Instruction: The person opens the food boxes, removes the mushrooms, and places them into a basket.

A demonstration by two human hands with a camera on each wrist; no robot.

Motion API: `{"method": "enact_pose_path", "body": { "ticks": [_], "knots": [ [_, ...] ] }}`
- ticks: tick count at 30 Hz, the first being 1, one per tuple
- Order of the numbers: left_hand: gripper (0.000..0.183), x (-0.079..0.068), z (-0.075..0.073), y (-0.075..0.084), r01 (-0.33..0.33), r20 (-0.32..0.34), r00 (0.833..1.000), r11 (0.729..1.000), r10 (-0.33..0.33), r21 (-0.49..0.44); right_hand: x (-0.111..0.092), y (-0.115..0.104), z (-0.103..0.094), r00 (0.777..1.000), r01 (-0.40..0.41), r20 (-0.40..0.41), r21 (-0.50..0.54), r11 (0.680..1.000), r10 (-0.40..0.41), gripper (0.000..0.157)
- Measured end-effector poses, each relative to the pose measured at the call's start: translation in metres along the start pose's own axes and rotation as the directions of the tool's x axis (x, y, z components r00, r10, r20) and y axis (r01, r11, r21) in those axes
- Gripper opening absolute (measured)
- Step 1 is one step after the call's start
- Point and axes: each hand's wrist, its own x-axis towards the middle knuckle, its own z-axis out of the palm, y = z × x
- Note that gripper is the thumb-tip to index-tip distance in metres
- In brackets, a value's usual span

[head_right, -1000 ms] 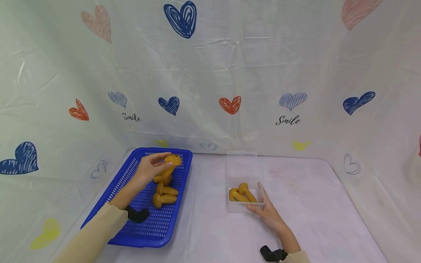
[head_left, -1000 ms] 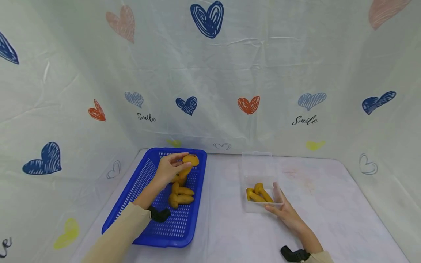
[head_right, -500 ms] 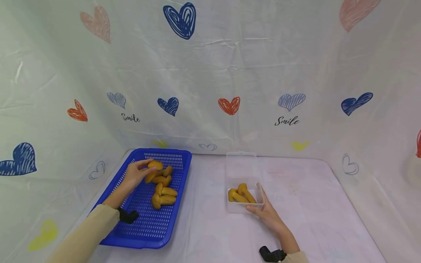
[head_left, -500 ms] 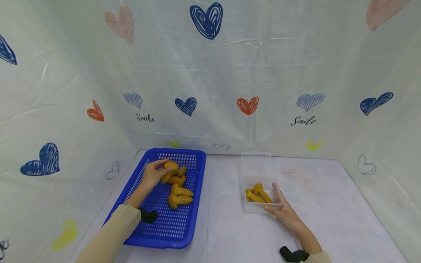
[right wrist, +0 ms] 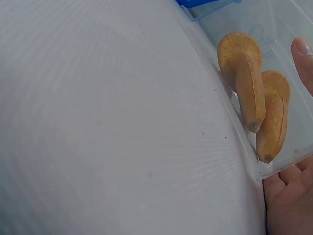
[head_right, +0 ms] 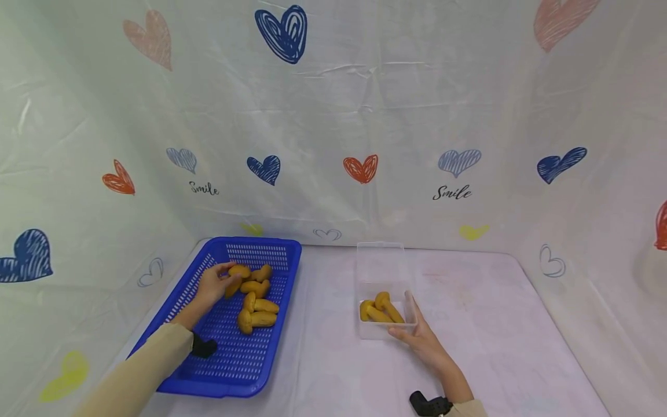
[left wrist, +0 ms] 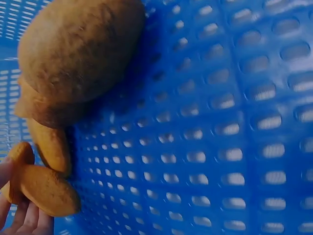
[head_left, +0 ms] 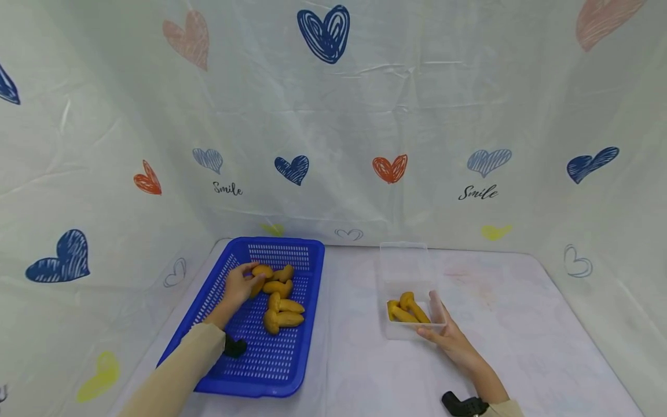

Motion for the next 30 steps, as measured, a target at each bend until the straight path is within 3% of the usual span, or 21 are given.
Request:
{"method": "enact_pose_path", "body": {
  "ticks": [10,21,24,30],
  "knots": [
    [0.039,0.006,0.000,-0.006,-0.018,-0.002,1.000,0.998,0.018,0.064,0.000,-0.001,0.001,1.000,-0.008,-0.020,-0.017,1.000,0.008,0.100],
    [0.039,0.011,-0.011,-0.011,-0.045,0.033,0.999,0.983,0.040,0.176,0.002,-0.003,0.003,0.997,-0.059,-0.043,-0.034,0.998,0.058,0.100],
    [0.041,0.009,-0.015,-0.005,-0.061,0.041,0.998,0.980,0.055,0.189,0.002,-0.001,0.002,0.998,-0.054,-0.035,-0.029,0.998,0.053,0.100],
    [0.043,0.006,-0.021,0.021,-0.082,0.021,0.997,0.989,0.080,0.121,0.001,0.001,0.000,0.998,-0.052,-0.031,-0.033,0.998,0.051,0.099]
  ]
}}
